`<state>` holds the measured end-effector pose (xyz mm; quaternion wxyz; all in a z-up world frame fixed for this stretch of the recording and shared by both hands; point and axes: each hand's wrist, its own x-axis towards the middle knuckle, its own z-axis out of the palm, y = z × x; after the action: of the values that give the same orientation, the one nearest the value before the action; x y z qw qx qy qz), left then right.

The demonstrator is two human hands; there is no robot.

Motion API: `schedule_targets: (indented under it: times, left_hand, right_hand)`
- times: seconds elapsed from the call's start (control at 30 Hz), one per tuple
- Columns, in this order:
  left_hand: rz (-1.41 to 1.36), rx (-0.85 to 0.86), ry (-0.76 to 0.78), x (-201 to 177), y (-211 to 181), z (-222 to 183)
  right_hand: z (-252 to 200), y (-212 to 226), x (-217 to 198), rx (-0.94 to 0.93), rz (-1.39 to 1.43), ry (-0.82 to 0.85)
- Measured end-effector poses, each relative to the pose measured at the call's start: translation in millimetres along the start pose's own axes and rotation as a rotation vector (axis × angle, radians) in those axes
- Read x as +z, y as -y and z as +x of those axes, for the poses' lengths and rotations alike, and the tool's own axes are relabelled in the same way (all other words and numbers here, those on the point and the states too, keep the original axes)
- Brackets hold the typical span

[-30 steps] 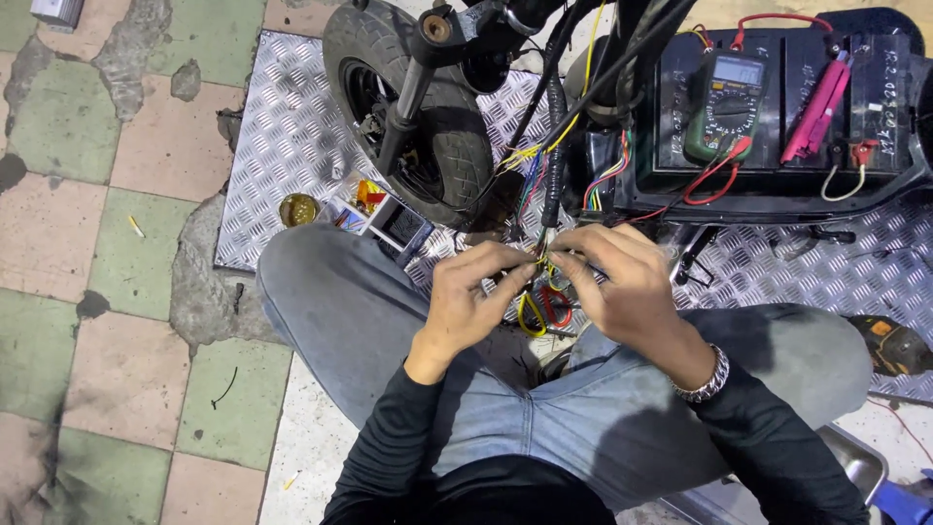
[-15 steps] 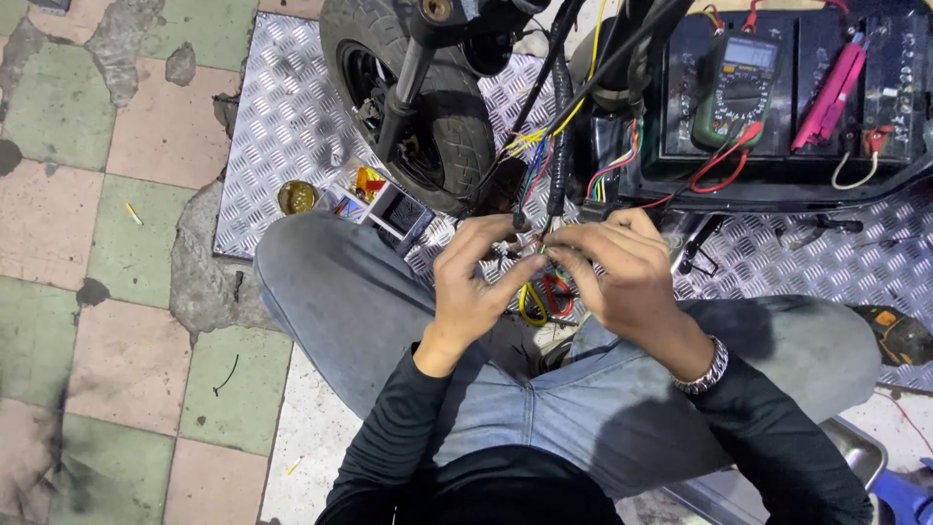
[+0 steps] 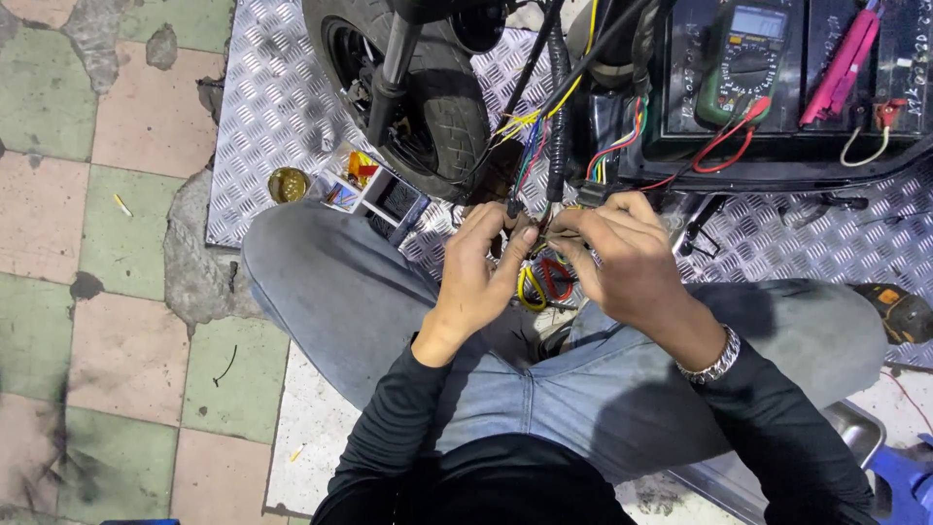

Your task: Connecting and insulating electrical wires on a motorcycle using a lighter and connectors.

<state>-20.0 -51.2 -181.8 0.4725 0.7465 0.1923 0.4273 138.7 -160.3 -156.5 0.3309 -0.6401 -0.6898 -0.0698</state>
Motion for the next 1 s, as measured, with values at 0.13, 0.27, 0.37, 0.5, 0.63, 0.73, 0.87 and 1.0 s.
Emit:
schedule_targets:
  times: [0.13,0.27,0.37,0.5,0.63,0.73,0.87,1.0]
  left_hand:
    - [-0.008,-0.089,-0.083,-8,9,0]
    - [0.025,-0.211,-0.136,-31,19,10]
    - [0.003,-0.264,-0.040,-24,23,10]
    - [0.026,-0.308,0.031,-12,37,6]
    - [0.129,-0.327,0.089,-7,43,3]
    - [0.087,-0.186,0.223,2,45,-1]
    - [0.056,0.007,0.377,11,44,-5]
    - [0.053,-0.004,0.534,11,36,-8]
  right_hand:
    - [0,0,-4,0.011,-0.013,0.009]
    - [-5,-5,-20,0.120,0.103,0.044]
    - [-4,-4,-31,0.222,0.196,0.073]
    - [-9,-12,-40,0.331,0.381,0.031]
    - [-13,-13,-57,0.575,0.593,0.078]
    - [-23,-26,-54,0.584,0.732,0.030]
    - [-23,-26,-51,0.597,0.797,0.026]
    - [-22,-24,-51,0.619,0.802,0.017]
